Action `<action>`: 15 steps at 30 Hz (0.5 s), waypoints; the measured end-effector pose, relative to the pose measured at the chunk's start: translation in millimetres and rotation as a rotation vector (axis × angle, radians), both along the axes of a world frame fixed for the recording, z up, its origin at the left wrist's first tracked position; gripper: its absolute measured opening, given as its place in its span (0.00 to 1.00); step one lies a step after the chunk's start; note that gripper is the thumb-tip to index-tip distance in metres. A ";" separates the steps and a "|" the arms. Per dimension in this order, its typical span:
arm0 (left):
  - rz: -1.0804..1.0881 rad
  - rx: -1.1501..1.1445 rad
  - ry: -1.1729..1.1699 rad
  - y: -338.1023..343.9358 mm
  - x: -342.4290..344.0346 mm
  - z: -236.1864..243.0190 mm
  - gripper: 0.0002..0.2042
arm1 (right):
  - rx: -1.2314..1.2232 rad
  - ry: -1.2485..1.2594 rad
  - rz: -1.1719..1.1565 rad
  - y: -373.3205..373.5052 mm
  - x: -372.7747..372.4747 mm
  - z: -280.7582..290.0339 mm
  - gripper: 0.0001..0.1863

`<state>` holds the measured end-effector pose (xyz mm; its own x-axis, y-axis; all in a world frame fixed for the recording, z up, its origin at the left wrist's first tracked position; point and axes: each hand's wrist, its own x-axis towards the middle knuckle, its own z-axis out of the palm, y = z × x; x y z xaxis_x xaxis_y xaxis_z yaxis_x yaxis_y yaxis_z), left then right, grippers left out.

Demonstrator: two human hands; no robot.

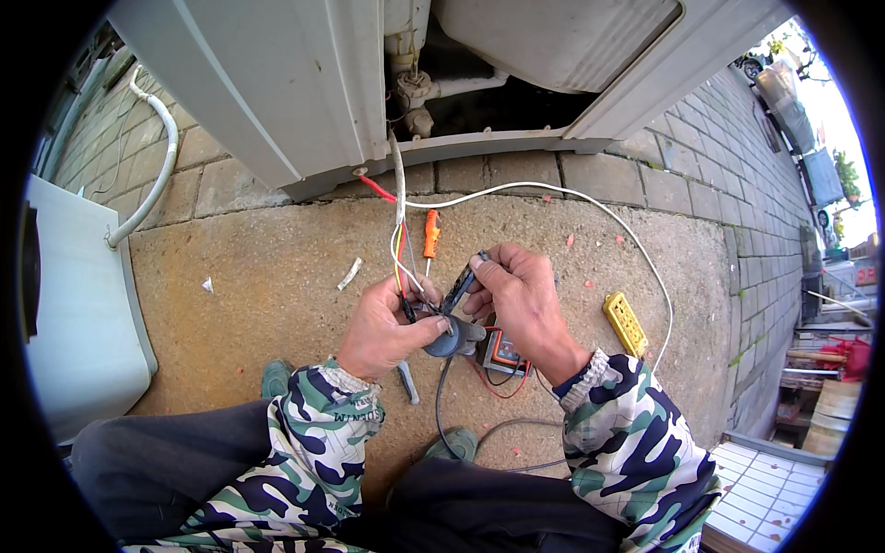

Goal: The person sits on the ground and uses a multimeter to test electrical continuity on wires connected to a washing machine. They strip the insulation from the wires using pliers and twist the exposed ends together to check for a circuit connection.

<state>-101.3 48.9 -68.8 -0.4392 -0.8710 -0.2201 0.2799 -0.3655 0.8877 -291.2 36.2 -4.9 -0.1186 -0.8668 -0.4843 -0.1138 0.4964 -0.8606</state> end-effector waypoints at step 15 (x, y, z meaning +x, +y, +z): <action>0.081 0.098 0.251 0.9 4.1 -9.2 0.13 | 0.049 -0.183 -0.162 -3.8 -24.5 5.1 0.17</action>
<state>-97.2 49.8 -77.9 -0.4203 -0.8854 -0.1986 0.5183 -0.4139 0.7483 -315.7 32.5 0.1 -0.1601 -0.8186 -0.5516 0.1264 0.5372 -0.8339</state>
